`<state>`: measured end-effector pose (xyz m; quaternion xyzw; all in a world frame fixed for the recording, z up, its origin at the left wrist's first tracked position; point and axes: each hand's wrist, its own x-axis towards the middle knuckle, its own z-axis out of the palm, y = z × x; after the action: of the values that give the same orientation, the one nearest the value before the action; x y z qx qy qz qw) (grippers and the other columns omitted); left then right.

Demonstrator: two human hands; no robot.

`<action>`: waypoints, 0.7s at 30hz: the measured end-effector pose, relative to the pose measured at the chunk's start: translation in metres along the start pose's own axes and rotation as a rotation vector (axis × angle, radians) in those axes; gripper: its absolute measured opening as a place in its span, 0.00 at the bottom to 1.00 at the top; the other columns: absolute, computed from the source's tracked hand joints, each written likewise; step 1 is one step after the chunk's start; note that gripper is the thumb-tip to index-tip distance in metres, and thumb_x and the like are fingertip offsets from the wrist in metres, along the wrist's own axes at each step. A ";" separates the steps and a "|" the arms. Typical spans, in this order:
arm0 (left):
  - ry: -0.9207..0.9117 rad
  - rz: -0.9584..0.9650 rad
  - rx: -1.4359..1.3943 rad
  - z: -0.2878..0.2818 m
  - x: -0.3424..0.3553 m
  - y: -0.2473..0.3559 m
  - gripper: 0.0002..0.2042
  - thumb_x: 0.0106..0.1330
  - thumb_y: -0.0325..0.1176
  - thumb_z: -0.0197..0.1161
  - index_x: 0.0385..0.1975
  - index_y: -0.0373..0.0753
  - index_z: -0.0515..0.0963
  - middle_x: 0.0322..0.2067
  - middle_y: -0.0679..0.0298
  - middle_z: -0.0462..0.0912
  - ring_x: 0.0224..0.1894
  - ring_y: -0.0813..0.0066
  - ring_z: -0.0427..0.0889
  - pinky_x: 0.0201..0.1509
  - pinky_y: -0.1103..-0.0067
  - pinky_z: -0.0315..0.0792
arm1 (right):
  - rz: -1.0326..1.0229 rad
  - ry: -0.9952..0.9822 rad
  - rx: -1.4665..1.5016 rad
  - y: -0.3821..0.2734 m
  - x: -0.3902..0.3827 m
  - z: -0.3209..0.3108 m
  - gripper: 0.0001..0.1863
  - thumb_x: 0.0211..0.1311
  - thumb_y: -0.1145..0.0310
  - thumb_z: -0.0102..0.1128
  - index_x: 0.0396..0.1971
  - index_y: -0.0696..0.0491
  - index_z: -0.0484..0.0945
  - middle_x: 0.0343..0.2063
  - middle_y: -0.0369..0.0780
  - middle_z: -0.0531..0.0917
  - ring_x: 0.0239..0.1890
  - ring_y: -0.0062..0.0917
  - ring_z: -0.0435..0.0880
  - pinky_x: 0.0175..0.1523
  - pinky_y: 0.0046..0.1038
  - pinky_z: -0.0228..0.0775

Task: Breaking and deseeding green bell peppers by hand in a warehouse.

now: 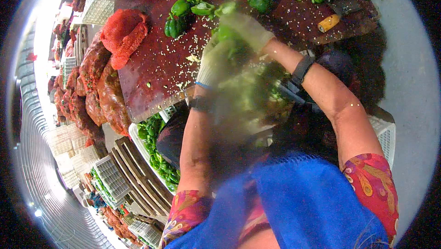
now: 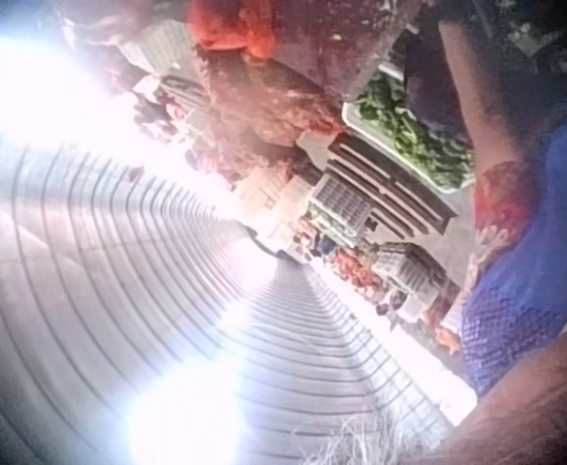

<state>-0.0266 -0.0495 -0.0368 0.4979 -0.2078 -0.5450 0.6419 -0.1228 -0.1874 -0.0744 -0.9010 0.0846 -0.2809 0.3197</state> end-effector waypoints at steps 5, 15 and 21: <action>0.164 -0.053 -0.226 0.017 0.004 -0.009 0.10 0.65 0.30 0.57 0.45 0.41 0.73 0.36 0.65 0.79 0.31 0.75 0.77 0.31 0.79 0.75 | -0.066 0.129 -0.040 0.020 -0.002 0.001 0.19 0.61 0.74 0.49 0.52 0.50 0.75 0.47 0.45 0.80 0.50 0.40 0.79 0.54 0.33 0.73; 0.292 0.117 -0.269 0.015 0.016 -0.029 0.12 0.68 0.38 0.55 0.49 0.49 0.71 0.40 0.66 0.78 0.38 0.75 0.77 0.39 0.78 0.74 | 0.139 0.153 -0.186 -0.011 -0.006 0.004 0.18 0.61 0.76 0.48 0.51 0.49 0.76 0.47 0.46 0.79 0.51 0.41 0.78 0.57 0.34 0.72; 0.241 0.201 -0.278 0.000 0.009 -0.038 0.14 0.69 0.40 0.52 0.50 0.41 0.73 0.42 0.64 0.77 0.40 0.73 0.77 0.43 0.78 0.74 | 0.568 0.157 0.394 -0.039 0.013 -0.018 0.16 0.61 0.71 0.53 0.49 0.49 0.77 0.43 0.43 0.81 0.47 0.34 0.80 0.54 0.31 0.71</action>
<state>-0.0427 -0.0539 -0.0725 0.4429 -0.1010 -0.4383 0.7756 -0.1236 -0.1711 -0.0330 -0.7380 0.3005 -0.2600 0.5454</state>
